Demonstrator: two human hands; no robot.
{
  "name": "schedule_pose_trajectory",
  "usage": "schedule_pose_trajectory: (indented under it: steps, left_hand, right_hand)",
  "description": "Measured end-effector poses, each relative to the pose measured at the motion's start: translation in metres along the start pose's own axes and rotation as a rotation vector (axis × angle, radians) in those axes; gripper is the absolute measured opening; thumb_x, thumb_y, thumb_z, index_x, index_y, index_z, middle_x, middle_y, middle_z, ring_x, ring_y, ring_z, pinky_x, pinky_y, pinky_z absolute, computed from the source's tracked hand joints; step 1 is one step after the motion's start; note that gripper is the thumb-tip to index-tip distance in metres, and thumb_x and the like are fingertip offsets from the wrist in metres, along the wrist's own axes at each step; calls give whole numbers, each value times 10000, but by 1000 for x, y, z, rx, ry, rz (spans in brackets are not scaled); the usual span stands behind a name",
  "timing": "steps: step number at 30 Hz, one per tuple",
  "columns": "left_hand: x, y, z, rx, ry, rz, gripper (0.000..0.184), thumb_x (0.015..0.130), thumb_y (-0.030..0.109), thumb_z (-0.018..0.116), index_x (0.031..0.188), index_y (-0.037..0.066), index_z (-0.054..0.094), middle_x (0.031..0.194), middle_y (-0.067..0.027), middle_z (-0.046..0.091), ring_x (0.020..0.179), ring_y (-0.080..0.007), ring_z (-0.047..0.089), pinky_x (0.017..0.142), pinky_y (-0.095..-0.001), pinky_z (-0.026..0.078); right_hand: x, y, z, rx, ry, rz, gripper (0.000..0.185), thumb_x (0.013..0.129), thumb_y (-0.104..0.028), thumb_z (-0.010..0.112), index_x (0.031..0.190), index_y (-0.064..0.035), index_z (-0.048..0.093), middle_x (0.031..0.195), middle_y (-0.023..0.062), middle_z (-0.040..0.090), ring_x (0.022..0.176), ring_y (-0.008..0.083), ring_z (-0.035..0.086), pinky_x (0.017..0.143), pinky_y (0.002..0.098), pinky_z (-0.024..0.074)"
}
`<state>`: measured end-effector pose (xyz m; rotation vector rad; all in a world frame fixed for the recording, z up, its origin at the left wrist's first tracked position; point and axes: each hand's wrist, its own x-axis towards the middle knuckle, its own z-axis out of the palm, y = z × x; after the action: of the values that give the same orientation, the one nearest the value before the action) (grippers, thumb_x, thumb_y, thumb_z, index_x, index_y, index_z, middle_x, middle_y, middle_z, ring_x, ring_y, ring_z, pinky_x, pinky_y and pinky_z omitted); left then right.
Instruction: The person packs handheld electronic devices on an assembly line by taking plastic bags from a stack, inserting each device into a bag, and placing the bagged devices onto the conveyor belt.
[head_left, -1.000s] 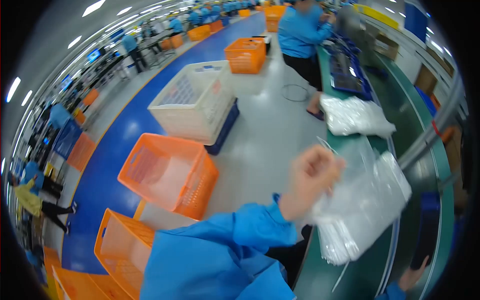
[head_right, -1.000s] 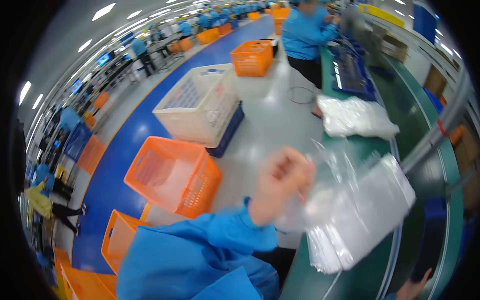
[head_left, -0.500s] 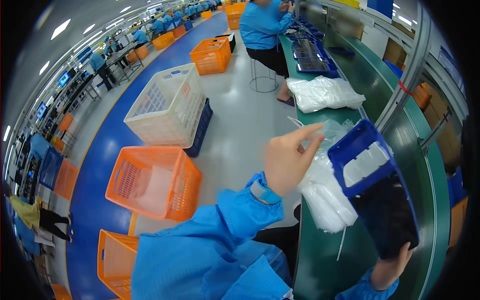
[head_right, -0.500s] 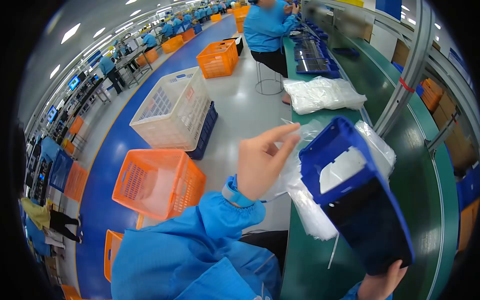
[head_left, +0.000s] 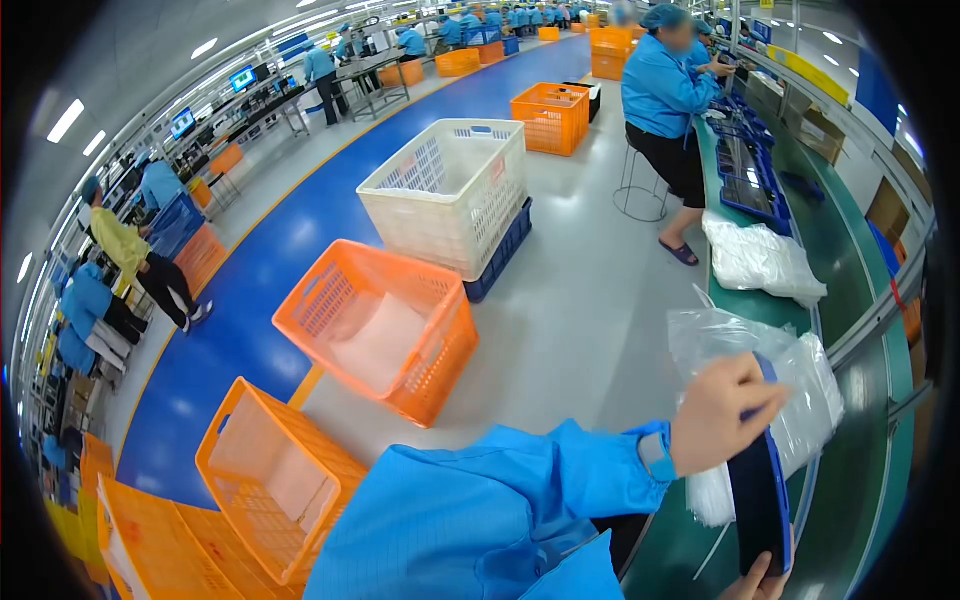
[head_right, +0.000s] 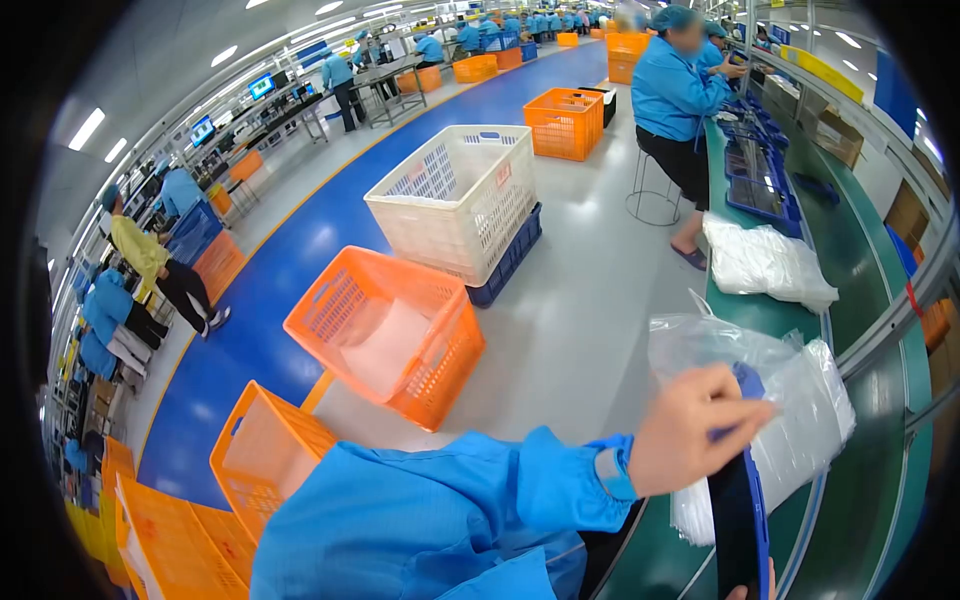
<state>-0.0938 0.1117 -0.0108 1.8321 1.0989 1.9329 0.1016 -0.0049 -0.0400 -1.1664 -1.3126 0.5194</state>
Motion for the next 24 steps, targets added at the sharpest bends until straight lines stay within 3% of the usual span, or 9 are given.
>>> schedule_pose_trajectory:
  steps: [3,7,10,16,19,24]
  left_hand:
    - [-12,-3,12,6,-27,291,213,735,67,674,944,41,642,702,-68,471,625,-237,492,543,-348,386]
    - [-29,2,28,-78,-92,289,243,731,38,669,963,-13,621,712,-84,502,625,-232,515,539,-334,406]
    - [-34,1,32,-73,-75,258,249,734,17,658,979,0,620,713,-86,512,607,-228,526,526,-330,416]
    - [-24,4,22,-236,8,-161,165,779,-18,607,936,32,611,699,-81,512,546,-166,487,501,-292,406]
    - [-26,-4,16,-265,-74,-127,126,807,-12,588,925,27,572,741,-59,500,575,-134,471,515,-261,390]
    - [-37,4,19,-439,-194,-154,116,817,-18,576,921,23,546,821,-67,494,599,-139,476,529,-252,387]
  right_hand:
    - [1,5,3,77,19,-2,300,871,8,512,1145,126,487,1143,224,542,1003,260,543,905,344,410]
    - [1,7,5,39,49,-17,294,876,0,516,1141,124,487,1132,228,545,999,262,543,900,348,414]
    - [-1,2,11,21,83,3,290,876,-6,523,1131,128,491,1123,232,547,986,262,546,889,350,423]
    - [-7,13,11,-48,87,-137,287,873,-41,554,1095,136,509,1100,226,558,919,248,552,826,344,441]
    - [-12,24,10,47,205,-110,297,867,-50,569,1093,133,512,1090,216,567,897,239,551,812,338,439]
    - [-15,20,20,64,142,-118,274,870,-11,546,1106,126,512,1090,210,569,921,236,560,834,339,442]
